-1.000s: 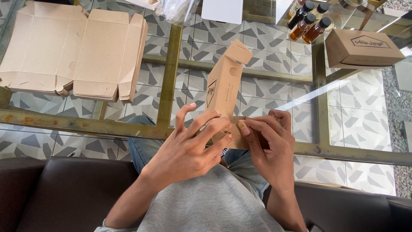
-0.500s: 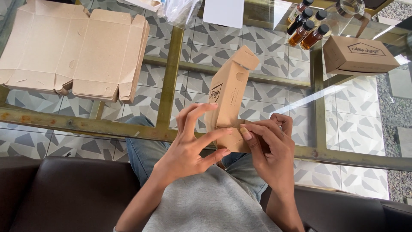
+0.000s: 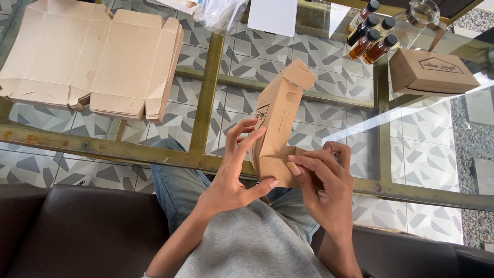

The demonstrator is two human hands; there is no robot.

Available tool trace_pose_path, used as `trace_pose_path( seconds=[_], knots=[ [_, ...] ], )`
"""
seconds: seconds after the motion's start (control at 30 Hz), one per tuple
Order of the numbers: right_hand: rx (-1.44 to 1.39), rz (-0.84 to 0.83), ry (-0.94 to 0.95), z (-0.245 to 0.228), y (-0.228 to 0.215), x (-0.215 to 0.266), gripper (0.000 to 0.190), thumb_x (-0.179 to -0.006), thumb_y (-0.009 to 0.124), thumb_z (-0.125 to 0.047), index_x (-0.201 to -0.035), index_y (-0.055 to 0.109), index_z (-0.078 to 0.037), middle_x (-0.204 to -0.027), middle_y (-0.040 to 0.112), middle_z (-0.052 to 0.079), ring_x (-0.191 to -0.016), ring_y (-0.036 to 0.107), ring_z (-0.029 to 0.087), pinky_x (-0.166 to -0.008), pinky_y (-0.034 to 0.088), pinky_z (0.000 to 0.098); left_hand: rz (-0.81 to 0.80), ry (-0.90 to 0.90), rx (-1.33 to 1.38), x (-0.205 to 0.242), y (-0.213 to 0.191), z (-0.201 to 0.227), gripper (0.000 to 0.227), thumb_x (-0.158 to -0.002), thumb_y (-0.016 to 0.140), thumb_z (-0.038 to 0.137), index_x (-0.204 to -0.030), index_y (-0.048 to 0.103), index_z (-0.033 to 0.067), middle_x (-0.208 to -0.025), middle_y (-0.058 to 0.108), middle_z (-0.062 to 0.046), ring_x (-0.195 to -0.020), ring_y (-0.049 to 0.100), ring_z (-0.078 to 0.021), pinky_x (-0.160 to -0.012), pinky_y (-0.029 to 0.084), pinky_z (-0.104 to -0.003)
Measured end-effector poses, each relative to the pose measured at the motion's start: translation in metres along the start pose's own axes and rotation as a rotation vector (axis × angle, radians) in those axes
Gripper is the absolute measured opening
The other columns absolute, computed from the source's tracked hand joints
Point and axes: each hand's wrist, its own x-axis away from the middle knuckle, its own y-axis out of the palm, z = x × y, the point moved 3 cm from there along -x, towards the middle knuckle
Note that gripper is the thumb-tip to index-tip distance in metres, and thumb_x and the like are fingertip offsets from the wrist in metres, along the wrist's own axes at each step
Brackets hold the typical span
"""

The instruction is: Assembling a cardboard box by folding and tucking tabs.

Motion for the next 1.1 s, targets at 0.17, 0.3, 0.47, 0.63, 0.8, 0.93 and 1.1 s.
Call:
trace_pose_path(
  seconds=[0.17,0.3,0.47,0.63,0.8,0.93,1.1],
  knots=[
    [0.054,-0.047,-0.041,0.005,0.001,0.005,0.017,-0.099,0.066,-0.024,-0.111,0.073,-0.013,-0.102,0.069,0.001,-0.106,0.045,0.032,-0.098,0.044,0.0403,0.025,-0.028,0.047,0.0,0.001,-0.001,0.075,-0.096,0.067,0.039,-0.157,0.031,0.0145,-0.156,0.028,-0.014,-0.151,0.031,-0.0313,-0.129,0.031,-0.053],
    [0.218,-0.164,-0.145,0.015,0.002,0.013,0.05,-0.095,0.067,-0.047,-0.134,0.065,-0.016,-0.12,0.059,0.003,-0.116,0.039,0.039,-0.104,0.044,0.0493,0.063,-0.131,0.071,0.002,-0.001,-0.003,0.079,-0.093,0.067,0.045,-0.156,0.032,0.0144,-0.158,0.028,-0.014,-0.154,0.027,-0.0285,-0.119,0.034,-0.046],
    [0.595,-0.157,-0.245,0.011,0.003,0.015,0.079,-0.083,0.066,-0.074,-0.142,0.059,-0.023,-0.132,0.064,-0.006,-0.126,0.044,0.038,-0.103,0.032,0.0523,0.165,-0.225,0.15,0.022,0.007,-0.034,0.071,-0.103,0.045,0.059,-0.157,0.031,0.0161,-0.162,0.025,-0.01,-0.153,0.028,-0.0241,-0.119,0.032,-0.046],
    [0.511,-0.074,-0.215,0.027,0.002,0.013,0.063,-0.097,0.064,-0.055,-0.146,0.056,-0.015,-0.134,0.064,0.003,-0.125,0.049,0.036,-0.101,0.032,0.0487,0.226,-0.569,0.251,0.056,0.013,-0.072,0.073,-0.095,0.042,0.063,-0.153,0.038,0.0179,-0.16,0.031,-0.005,-0.149,0.034,-0.0231,-0.113,0.036,-0.044],
    [0.097,0.159,-0.131,0.038,-0.009,0.016,0.051,-0.098,0.066,-0.036,-0.137,0.061,-0.003,-0.129,0.059,0.016,-0.12,0.048,0.037,-0.108,0.046,0.0491,0.175,-0.649,0.328,0.06,0.016,-0.076,0.078,-0.094,0.055,0.048,-0.158,0.031,0.0113,-0.159,0.045,-0.007,-0.145,0.045,-0.0217,-0.118,0.034,-0.038],
    [-0.161,0.297,-0.168,0.085,0.014,0.033,0.062,-0.105,0.056,-0.048,-0.147,0.049,-0.003,-0.136,0.055,0.022,-0.129,0.05,0.04,-0.114,0.043,0.0552,0.151,-0.535,0.412,0.052,0.015,-0.079,0.084,-0.084,0.07,0.055,-0.151,0.039,0.0148,-0.15,0.057,-0.007,-0.137,0.055,-0.0238,-0.12,0.034,-0.047],
    [-0.626,0.076,0.14,0.118,0.042,0.063,0.065,-0.101,0.063,-0.041,-0.15,0.035,-0.009,-0.133,0.048,0.006,-0.117,0.051,0.017,-0.097,0.046,0.0348,0.273,-0.228,0.28,0.032,-0.011,-0.061,0.048,-0.091,0.076,0.024,-0.131,0.054,0.0087,-0.119,0.065,-0.008,-0.11,0.064,-0.0215,-0.091,0.057,-0.035]
  ],
)
